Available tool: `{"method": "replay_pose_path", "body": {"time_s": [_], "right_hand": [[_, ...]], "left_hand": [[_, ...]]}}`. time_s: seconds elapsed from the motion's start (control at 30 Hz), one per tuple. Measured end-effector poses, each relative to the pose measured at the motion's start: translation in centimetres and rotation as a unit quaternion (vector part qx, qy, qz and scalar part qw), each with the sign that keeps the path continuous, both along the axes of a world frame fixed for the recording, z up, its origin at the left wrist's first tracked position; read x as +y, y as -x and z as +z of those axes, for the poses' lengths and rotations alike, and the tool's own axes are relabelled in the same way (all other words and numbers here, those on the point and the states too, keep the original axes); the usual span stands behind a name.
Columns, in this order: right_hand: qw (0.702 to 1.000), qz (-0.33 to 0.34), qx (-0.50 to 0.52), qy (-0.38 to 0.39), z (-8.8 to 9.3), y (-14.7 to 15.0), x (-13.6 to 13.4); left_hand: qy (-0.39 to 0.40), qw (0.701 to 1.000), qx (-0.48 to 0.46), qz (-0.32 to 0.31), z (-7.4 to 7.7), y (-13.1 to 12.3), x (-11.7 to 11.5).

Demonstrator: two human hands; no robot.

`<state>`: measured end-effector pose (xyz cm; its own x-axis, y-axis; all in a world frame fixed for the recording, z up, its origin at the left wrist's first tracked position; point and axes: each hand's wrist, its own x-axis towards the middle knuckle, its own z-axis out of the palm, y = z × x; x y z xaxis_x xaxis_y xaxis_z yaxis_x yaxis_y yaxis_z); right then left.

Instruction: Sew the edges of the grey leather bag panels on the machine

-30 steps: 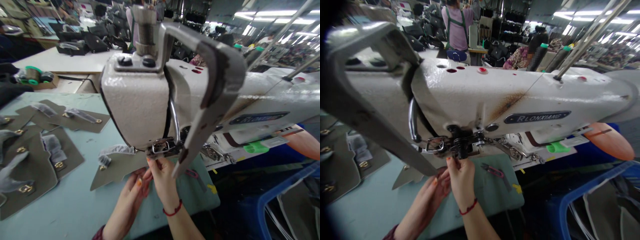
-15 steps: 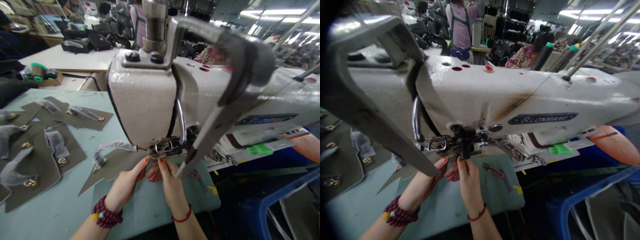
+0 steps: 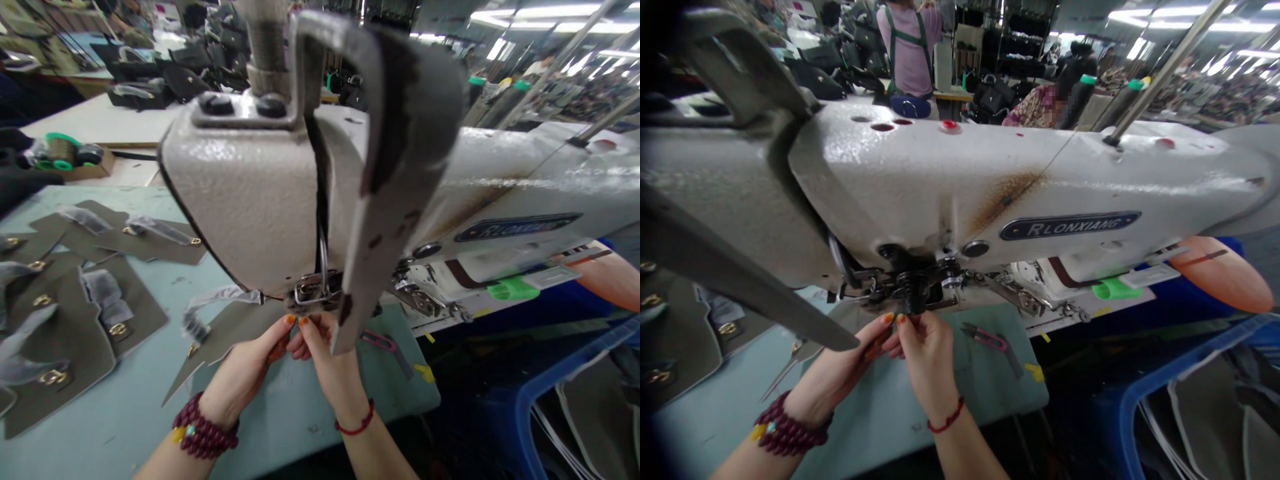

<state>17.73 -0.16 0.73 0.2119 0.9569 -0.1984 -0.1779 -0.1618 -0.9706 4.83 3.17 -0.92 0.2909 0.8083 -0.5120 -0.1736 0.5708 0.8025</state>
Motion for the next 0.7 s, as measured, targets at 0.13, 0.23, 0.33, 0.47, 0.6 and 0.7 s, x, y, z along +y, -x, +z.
{"method": "replay_pose_path", "body": {"time_s": [0.13,0.23,0.33,0.47,0.6,0.7], "right_hand": [[1.000,0.001,-0.006,0.002,-0.2,0.2,0.4],[1.000,0.006,-0.012,0.003,-0.6,0.2,0.4],[1.000,0.005,-0.014,0.003,-0.9,0.0,0.1],[1.000,0.020,-0.005,0.006,-0.9,-0.1,-0.6],[0.999,0.044,-0.007,0.014,-0.8,-0.1,-1.2],[0.998,0.056,-0.012,0.020,-0.7,0.0,-1.5]], "left_hand": [[0.012,0.999,0.011,0.043,-0.4,-0.2,0.5],[-0.005,0.998,0.027,0.051,-0.7,-0.2,1.1],[-0.011,0.997,0.061,0.046,-1.0,-0.2,1.5],[-0.015,0.996,0.075,0.049,-0.8,-0.3,1.7],[-0.036,0.995,0.085,0.049,0.2,-0.6,1.7],[-0.046,0.994,0.078,0.060,0.6,-0.9,1.7]]}}
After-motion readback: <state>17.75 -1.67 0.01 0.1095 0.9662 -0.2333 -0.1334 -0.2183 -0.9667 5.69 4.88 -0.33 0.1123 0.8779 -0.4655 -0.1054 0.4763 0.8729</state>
